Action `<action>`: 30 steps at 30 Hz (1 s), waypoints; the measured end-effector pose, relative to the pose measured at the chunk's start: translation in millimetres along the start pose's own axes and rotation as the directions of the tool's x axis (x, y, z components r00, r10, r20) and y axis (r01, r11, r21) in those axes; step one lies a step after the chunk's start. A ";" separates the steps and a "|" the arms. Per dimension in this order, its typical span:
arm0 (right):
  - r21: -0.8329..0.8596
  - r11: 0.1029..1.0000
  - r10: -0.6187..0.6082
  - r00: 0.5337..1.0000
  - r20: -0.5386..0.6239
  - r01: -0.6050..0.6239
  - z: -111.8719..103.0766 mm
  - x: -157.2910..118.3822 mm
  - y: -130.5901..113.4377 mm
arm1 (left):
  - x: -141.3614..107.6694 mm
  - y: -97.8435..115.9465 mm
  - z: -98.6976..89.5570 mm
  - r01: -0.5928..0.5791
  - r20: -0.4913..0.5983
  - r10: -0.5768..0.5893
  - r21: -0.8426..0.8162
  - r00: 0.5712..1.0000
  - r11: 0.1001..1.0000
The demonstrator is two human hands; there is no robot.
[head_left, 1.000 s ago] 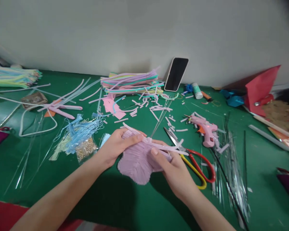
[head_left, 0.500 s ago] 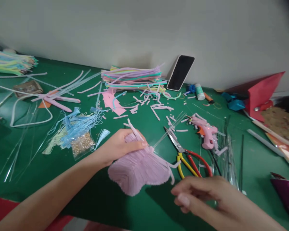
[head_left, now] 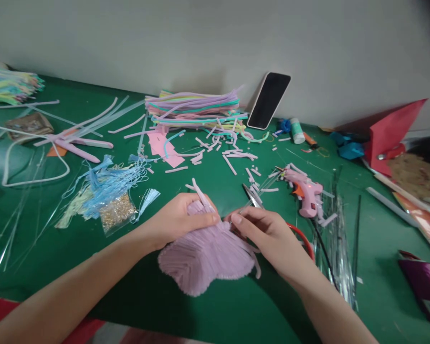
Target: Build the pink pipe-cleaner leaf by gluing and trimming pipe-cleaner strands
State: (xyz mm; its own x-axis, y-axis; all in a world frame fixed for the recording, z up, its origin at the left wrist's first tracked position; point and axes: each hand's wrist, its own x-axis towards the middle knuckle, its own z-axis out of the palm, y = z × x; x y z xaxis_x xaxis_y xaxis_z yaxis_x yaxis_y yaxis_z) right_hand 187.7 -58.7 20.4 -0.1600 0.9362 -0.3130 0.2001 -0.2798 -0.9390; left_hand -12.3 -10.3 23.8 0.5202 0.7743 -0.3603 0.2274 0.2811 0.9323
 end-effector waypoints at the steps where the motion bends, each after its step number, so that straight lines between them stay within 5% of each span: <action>1: 0.004 1.000 -0.002 1.000 -0.010 0.002 0.7 0.1 0.6 | -0.1 0.6 0.3 0.008 0.005 -0.008 -0.009 1.000 1.000; 11: 0.046 0.999 -0.021 0.999 0.026 0.020 0.6 0.6 6.8 | 1.2 -3.2 7.3 0.043 -0.001 -0.044 -0.122 0.999 0.992; 22: 0.045 0.999 -0.012 1.000 0.021 0.011 5.8 2.4 3.0 | 1.3 -1.5 3.3 0.079 0.133 -0.066 -0.095 0.989 0.992; 30: 0.125 0.992 0.024 1.000 0.014 -0.026 6.0 4.9 7.6 | 4.5 -7.2 9.7 0.173 0.123 -0.140 -0.319 0.982 0.932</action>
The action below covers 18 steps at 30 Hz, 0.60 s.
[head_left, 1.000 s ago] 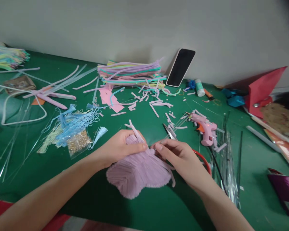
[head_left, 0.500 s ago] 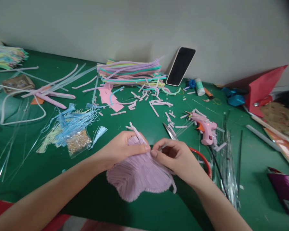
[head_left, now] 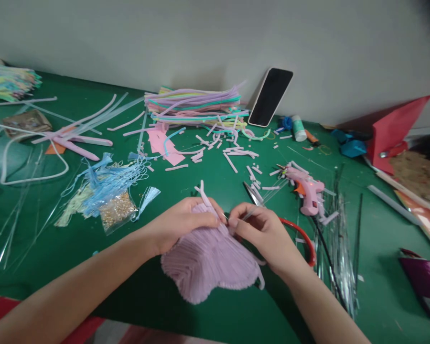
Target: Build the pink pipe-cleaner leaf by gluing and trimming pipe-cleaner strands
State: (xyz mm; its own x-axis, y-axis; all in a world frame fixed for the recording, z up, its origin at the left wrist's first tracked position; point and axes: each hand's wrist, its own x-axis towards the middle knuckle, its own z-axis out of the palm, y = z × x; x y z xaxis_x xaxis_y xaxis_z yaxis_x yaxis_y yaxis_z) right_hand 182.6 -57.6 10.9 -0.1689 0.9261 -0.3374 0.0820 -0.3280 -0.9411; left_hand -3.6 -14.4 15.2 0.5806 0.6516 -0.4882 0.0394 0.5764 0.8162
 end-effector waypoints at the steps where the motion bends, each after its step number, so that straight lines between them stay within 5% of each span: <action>1: 0.002 1.000 0.005 1.000 -0.006 -0.005 0.1 0.0 0.2 | 0.6 -0.8 -0.1 0.005 0.008 -0.005 -0.020 1.000 1.000; 5: -0.011 0.999 0.030 0.999 -0.024 -0.030 1.4 -1.5 0.5 | 1.5 -3.3 -1.2 -0.013 0.068 0.019 -0.079 0.998 0.997; 12: 0.033 0.999 -0.005 1.000 -0.030 0.006 1.6 -0.4 3.7 | 3.0 -4.4 -2.3 0.013 -0.021 -0.013 0.010 1.000 1.000; 18: -0.208 0.976 -0.084 0.993 -0.085 0.064 -34.6 -17.1 -12.9 | 0.4 0.0 -1.1 0.027 -0.067 -0.025 0.028 0.997 0.999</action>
State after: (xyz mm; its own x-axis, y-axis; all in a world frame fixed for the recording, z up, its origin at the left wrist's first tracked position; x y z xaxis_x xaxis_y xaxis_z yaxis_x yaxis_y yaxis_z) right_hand 218.5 -62.8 29.5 -0.0911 0.9628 -0.2546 0.2736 -0.2216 -0.9360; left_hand -4.2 -13.6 14.7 0.5240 0.6682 -0.5281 0.0782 0.5797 0.8111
